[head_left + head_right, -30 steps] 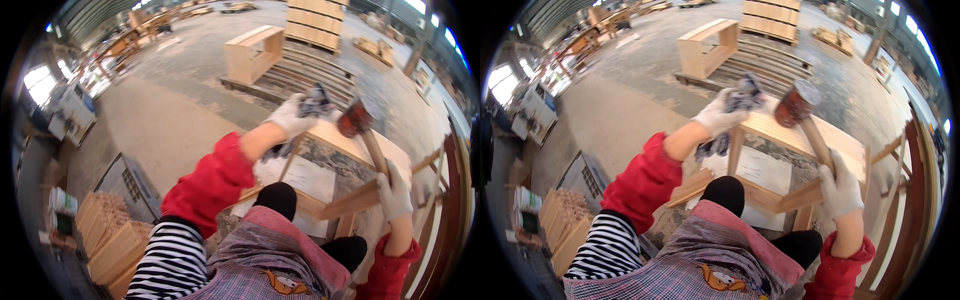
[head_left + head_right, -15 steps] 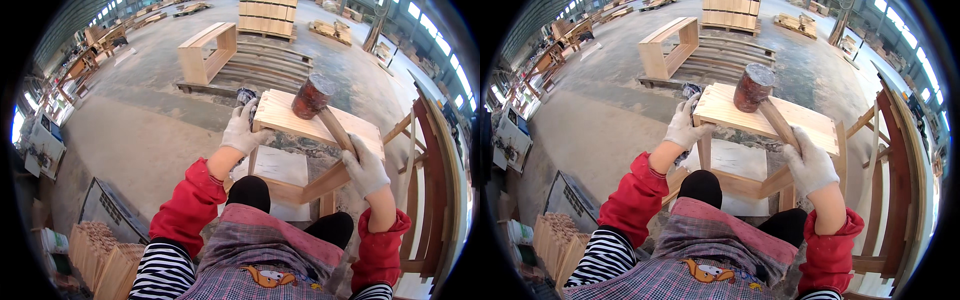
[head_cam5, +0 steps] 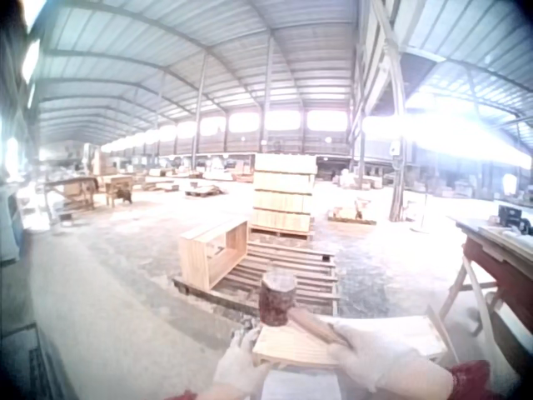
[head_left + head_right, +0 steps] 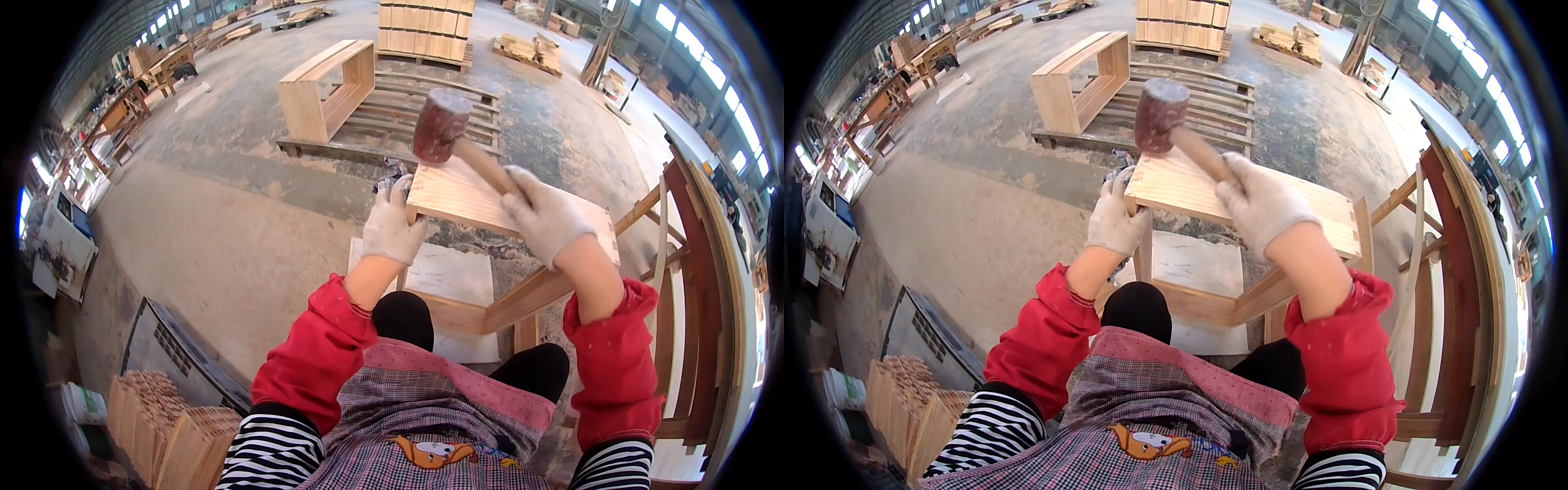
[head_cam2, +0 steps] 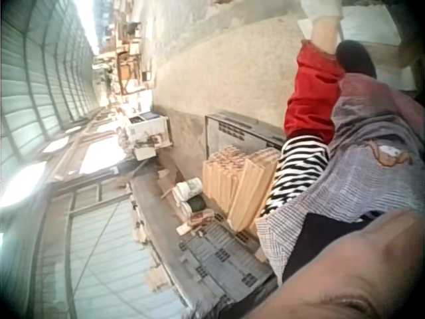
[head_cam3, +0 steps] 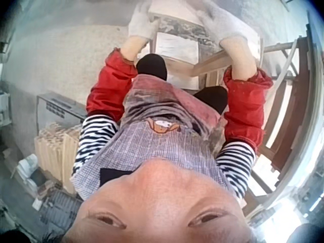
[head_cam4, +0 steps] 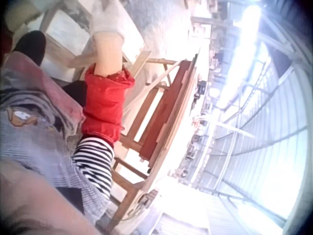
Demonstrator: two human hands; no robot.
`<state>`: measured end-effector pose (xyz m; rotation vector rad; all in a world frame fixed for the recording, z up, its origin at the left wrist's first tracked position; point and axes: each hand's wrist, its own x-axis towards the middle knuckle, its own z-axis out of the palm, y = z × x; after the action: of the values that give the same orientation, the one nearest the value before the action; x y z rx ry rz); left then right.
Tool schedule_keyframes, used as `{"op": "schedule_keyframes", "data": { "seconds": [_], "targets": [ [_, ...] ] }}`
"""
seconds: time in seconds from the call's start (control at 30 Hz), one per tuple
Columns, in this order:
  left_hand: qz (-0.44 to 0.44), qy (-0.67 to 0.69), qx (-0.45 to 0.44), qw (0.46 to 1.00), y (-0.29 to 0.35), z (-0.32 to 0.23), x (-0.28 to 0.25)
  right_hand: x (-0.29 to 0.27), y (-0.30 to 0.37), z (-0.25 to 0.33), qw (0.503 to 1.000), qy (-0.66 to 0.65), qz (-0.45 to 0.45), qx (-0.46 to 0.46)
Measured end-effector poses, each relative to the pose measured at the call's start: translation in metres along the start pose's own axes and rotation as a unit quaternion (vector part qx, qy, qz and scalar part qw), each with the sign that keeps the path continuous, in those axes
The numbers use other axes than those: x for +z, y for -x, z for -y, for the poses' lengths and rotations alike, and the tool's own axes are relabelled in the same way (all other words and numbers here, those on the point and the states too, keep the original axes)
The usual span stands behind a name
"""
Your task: The person applies glue to wooden pieces, then assembles them into a small box-like structure using a rubber mallet and hammer. They wipe the surface with a cloth during assembly.
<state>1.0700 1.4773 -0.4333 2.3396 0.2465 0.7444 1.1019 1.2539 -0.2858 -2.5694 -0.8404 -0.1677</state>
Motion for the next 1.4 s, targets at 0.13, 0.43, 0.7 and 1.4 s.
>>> {"op": "schedule_keyframes", "data": {
  "seconds": [0.13,0.43,0.7,1.4],
  "targets": [
    [-0.003,-0.001,0.001,1.000,-0.001,0.004,-0.004,-0.029,0.002,0.016,0.999,0.005,0.031,0.039],
    [-0.004,0.007,-0.004,1.000,0.003,-0.003,0.000,-0.025,0.020,0.022,0.998,0.010,0.063,0.023],
    [-0.024,0.011,0.017,1.000,0.002,-0.001,0.004,-0.012,0.051,0.025,0.981,-0.192,0.000,0.006],
    [0.018,0.025,-0.019,0.999,0.002,-0.007,-0.001,-0.030,0.051,0.017,0.987,-0.151,-0.057,0.004]
  ]
}}
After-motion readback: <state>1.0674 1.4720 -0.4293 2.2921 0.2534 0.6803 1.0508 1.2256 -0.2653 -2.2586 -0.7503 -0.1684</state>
